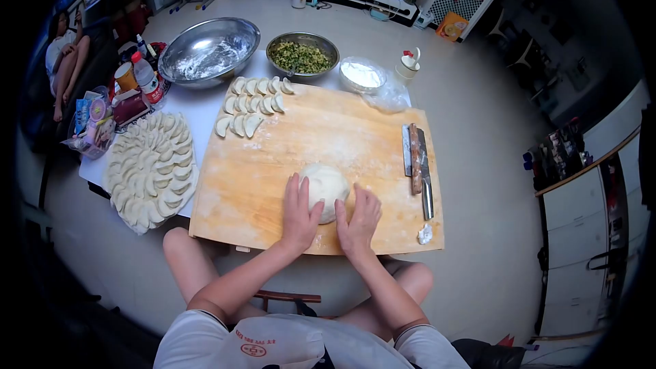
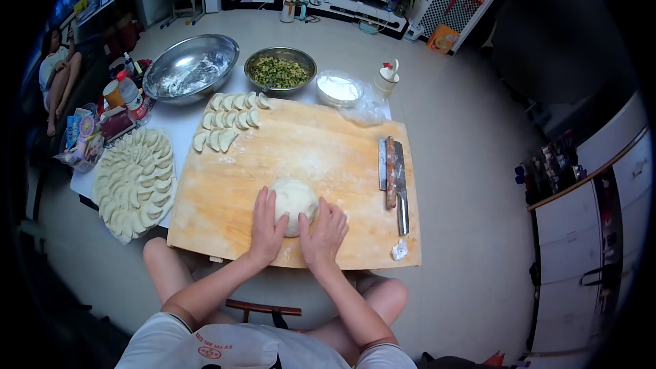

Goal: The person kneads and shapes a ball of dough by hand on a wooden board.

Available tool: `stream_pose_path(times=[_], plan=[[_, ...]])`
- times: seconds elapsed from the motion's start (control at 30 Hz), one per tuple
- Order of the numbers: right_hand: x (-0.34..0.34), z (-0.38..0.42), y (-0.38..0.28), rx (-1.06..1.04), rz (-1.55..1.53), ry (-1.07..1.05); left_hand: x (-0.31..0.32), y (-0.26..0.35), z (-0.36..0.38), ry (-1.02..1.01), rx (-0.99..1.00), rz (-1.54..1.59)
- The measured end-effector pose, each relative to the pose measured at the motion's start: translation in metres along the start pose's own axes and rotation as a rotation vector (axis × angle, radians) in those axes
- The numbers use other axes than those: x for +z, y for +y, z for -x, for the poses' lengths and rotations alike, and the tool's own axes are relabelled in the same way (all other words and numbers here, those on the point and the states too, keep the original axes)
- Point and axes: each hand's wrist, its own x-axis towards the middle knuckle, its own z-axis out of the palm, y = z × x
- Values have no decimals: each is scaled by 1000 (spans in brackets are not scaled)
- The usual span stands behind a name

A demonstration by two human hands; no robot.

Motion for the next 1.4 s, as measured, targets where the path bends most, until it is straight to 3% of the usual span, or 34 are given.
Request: stream_pose_path(times=[0.13,0.2,0.3,0.4,0.47,0.57,0.7,0.8,0.93,1.03,1.17,1.27,1.37,1.4], plan=[[65,-54,30,-394,-64,133,23,-15,-38,80,125,-67],[74,-86,25,-255,-172,106,32,-37,-78,27,163,-41],[81,-124,21,-62,-206,-19,28,-60,-137,-238,62,115],[80,-147,26,13,-238,-118,35,-61,-153,-158,32,75],[80,-143,30,1,-287,-137,38,-61,-139,-107,45,48],[80,-106,31,-225,-212,24,24,-54,-105,-100,32,42],[69,-40,19,-308,-109,142,-2,-27,-32,-39,-11,-17],[46,14,0,-209,-158,142,-3,-9,20,21,3,-9],[4,31,-2,-42,-308,-230,6,-4,-1,46,-75,25],[13,-19,10,-205,-124,82,13,-23,-50,-116,-52,113],[83,-93,30,-294,-140,215,27,-64,-115,-387,58,238],[73,-124,30,-173,-300,-46,29,-70,-136,-269,176,62],[70,-145,64,56,-623,-292,33,-53,-118,-10,-22,-25],[69,-140,64,71,-625,-291,33,-52,-102,-2,-114,75]])
